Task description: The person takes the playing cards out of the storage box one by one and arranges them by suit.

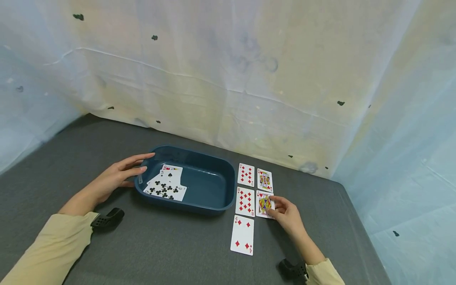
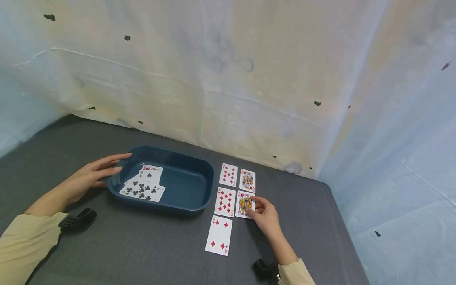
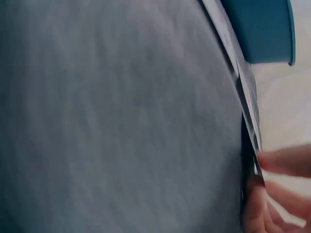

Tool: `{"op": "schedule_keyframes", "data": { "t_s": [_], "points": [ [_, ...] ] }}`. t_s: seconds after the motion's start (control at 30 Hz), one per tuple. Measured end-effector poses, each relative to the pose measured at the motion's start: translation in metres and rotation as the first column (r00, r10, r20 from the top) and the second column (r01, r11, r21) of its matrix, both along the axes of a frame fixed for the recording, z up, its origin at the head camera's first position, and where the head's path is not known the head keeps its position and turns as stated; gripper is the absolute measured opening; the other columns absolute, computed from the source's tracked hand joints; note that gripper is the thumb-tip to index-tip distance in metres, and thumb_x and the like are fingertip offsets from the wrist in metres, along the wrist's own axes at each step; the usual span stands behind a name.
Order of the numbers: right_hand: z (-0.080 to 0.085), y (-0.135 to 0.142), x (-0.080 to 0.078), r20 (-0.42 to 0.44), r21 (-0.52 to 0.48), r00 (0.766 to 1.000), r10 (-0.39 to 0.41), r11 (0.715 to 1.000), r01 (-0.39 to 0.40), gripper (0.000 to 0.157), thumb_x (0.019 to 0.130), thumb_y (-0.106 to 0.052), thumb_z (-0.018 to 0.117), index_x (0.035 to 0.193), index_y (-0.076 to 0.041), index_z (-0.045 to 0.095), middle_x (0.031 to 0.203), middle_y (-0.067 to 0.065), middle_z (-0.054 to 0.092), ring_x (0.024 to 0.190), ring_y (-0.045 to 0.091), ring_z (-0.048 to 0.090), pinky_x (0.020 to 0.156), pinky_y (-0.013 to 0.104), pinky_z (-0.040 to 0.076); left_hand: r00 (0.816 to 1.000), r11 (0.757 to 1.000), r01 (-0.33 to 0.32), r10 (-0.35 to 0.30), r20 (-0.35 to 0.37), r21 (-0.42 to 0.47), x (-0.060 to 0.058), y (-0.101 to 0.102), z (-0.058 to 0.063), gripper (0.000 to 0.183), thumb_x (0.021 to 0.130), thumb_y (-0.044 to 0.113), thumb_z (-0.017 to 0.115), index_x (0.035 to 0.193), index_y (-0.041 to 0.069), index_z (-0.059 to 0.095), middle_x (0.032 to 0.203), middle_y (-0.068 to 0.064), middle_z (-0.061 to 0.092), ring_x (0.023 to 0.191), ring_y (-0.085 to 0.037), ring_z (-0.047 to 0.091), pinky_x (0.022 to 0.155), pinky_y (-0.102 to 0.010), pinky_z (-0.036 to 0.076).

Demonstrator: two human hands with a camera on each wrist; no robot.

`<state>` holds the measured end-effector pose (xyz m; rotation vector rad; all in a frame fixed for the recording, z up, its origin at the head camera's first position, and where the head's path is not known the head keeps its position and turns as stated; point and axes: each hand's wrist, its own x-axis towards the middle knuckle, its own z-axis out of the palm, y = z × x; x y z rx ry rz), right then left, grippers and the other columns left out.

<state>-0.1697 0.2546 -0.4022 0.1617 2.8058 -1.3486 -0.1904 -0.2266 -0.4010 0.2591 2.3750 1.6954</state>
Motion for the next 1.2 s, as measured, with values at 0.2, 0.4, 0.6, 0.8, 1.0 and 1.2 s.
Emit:
{"op": "schedule_keyframes", "data": {
  "t_s": [0.2,0.4,0.6,0.8,1.0,1.2],
  "points": [
    [0.007,0.008,-0.005,0.003,0.185,0.986,0.165,0.969,-0.163,0.044,0.081,-0.011,0.075,0.123,-0.002,0.064,0.069,0.001,0.048,0.058,0.005,0.04,0.051,0.019,0.031,1.0,1.0,-0.005,0.005,-0.003,-0.008,0.001,0.0,0.001,0.059,0.1,0.037,0.049,0.152,0.019,0.027,0.158,-0.019,0.014,0.135,-0.046,0.027,0.092,-0.068,0.04],
    [0.007,0.006,-0.009,0.027,0.314,0.98,0.196,0.929,-0.194,0.046,0.079,-0.025,0.079,0.121,-0.01,0.067,0.063,-0.004,0.041,0.057,0.007,0.034,0.051,0.02,0.025,1.0,1.0,-0.003,0.003,-0.004,-0.012,0.001,0.0,0.002,0.059,0.1,0.038,0.048,0.152,0.02,0.028,0.158,-0.019,0.015,0.136,-0.046,0.027,0.093,-0.068,0.039],
    [0.005,0.0,-0.007,-0.014,0.409,0.985,0.172,0.9,-0.151,0.047,0.077,-0.029,0.08,0.12,-0.013,0.069,0.081,0.008,0.048,0.067,0.015,0.038,0.057,0.025,0.03,1.0,1.0,-0.004,0.004,-0.001,-0.013,0.001,0.0,0.001,0.059,0.1,0.039,0.049,0.152,0.021,0.028,0.159,-0.018,0.014,0.136,-0.046,0.027,0.093,-0.068,0.039],
    [0.003,-0.003,-0.003,-0.04,0.416,0.988,0.151,0.901,-0.121,0.048,0.077,-0.031,0.081,0.12,-0.012,0.069,0.091,0.013,0.049,0.07,0.017,0.04,0.058,0.026,0.032,1.0,1.0,-0.004,0.004,-0.002,-0.012,0.002,0.0,0.002,0.059,0.1,0.039,0.048,0.152,0.021,0.028,0.158,-0.019,0.014,0.136,-0.047,0.026,0.093,-0.068,0.039],
    [0.003,-0.008,-0.004,-0.075,0.361,0.992,0.102,0.93,-0.068,0.047,0.077,-0.029,0.081,0.118,-0.011,0.069,0.101,0.016,0.049,0.069,0.015,0.04,0.056,0.025,0.034,1.0,1.0,-0.003,0.003,-0.002,-0.013,0.003,0.0,0.003,0.059,0.1,0.039,0.049,0.152,0.021,0.028,0.159,-0.019,0.013,0.136,-0.046,0.027,0.094,-0.068,0.038],
    [0.016,-0.023,-0.012,-0.137,0.19,0.988,0.076,0.98,-0.049,0.044,0.08,-0.022,0.079,0.12,-0.011,0.068,0.091,0.017,0.051,0.048,0.007,0.033,0.047,0.022,0.031,1.0,1.0,-0.005,0.005,-0.002,-0.015,0.003,0.0,0.003,0.06,0.1,0.04,0.049,0.152,0.021,0.028,0.159,-0.019,0.014,0.135,-0.046,0.027,0.094,-0.068,0.038]
  ]
}}
